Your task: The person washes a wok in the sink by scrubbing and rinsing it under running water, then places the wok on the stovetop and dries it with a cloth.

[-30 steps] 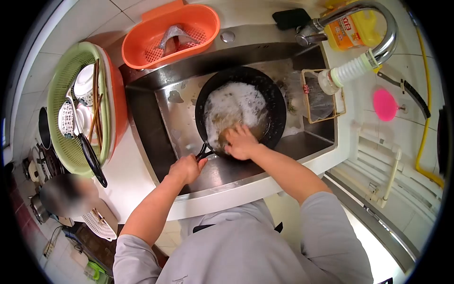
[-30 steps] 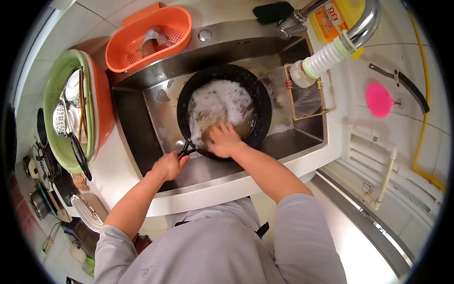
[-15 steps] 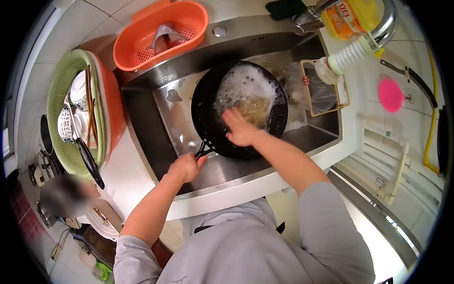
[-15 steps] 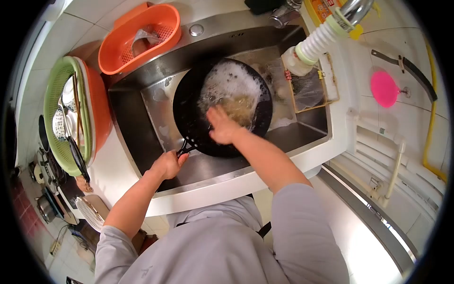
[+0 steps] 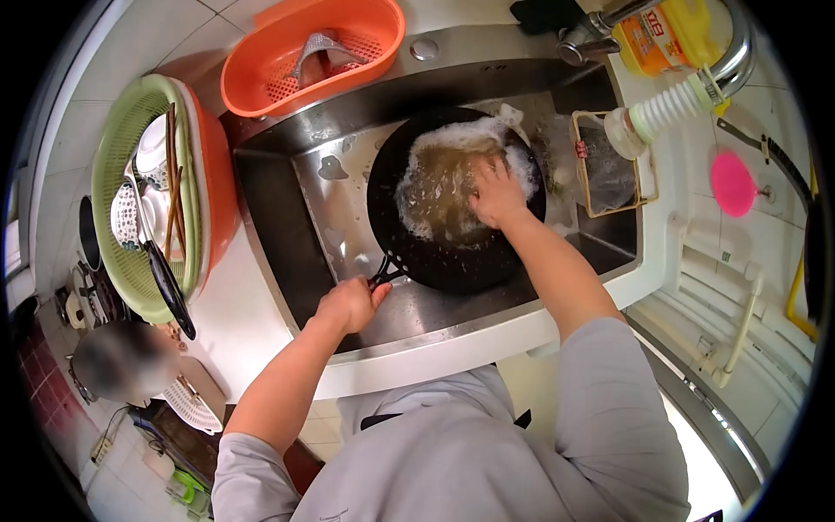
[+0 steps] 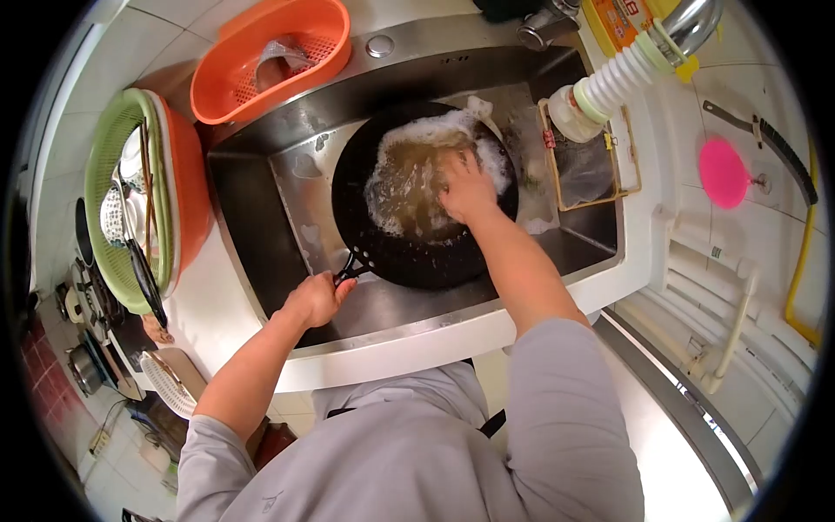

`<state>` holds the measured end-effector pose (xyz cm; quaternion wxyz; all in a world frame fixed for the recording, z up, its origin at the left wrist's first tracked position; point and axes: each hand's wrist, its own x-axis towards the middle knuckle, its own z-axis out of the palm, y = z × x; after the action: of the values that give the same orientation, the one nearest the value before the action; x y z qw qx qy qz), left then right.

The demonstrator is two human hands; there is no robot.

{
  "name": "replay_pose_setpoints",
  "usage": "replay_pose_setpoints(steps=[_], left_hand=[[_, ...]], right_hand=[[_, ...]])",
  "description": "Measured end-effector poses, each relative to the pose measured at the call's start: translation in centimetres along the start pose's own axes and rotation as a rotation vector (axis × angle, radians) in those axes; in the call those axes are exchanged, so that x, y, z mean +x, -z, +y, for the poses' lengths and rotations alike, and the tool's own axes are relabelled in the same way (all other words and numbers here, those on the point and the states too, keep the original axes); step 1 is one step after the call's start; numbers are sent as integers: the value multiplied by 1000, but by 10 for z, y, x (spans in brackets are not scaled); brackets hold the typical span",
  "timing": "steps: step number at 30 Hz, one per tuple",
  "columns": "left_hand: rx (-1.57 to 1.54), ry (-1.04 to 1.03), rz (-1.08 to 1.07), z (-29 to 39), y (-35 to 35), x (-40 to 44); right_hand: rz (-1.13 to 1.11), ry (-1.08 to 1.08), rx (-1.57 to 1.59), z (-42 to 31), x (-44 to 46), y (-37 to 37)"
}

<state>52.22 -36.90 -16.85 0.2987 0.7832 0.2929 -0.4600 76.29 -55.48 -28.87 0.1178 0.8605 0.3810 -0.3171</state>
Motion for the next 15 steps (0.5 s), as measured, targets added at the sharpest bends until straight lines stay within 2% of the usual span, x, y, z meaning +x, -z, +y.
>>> replay_pose_setpoints(steps=[1, 4, 7, 8, 12, 13, 15], left_hand=[[8, 0, -16, 1, 1, -1], [-1, -8, -45, -1, 0, 2], [-6, -3, -54, 2, 4, -1], [-10, -4, -49, 1, 4, -1], [-14, 1, -44, 2, 4, 0], [-13, 4, -48, 2, 4, -1], [-8, 8, -52, 3, 5, -2]], right_hand=[[-8, -42, 76, -3, -8, -4], [-217, 57, -18, -25, -25, -9], [-180, 249, 13, -45, -40, -21], [-212, 285, 109, -55, -43, -23], [-110, 441, 297, -97, -43, -42], [-114, 409, 322, -106, -42, -40], [-268, 423, 480, -101, -43, -36]])
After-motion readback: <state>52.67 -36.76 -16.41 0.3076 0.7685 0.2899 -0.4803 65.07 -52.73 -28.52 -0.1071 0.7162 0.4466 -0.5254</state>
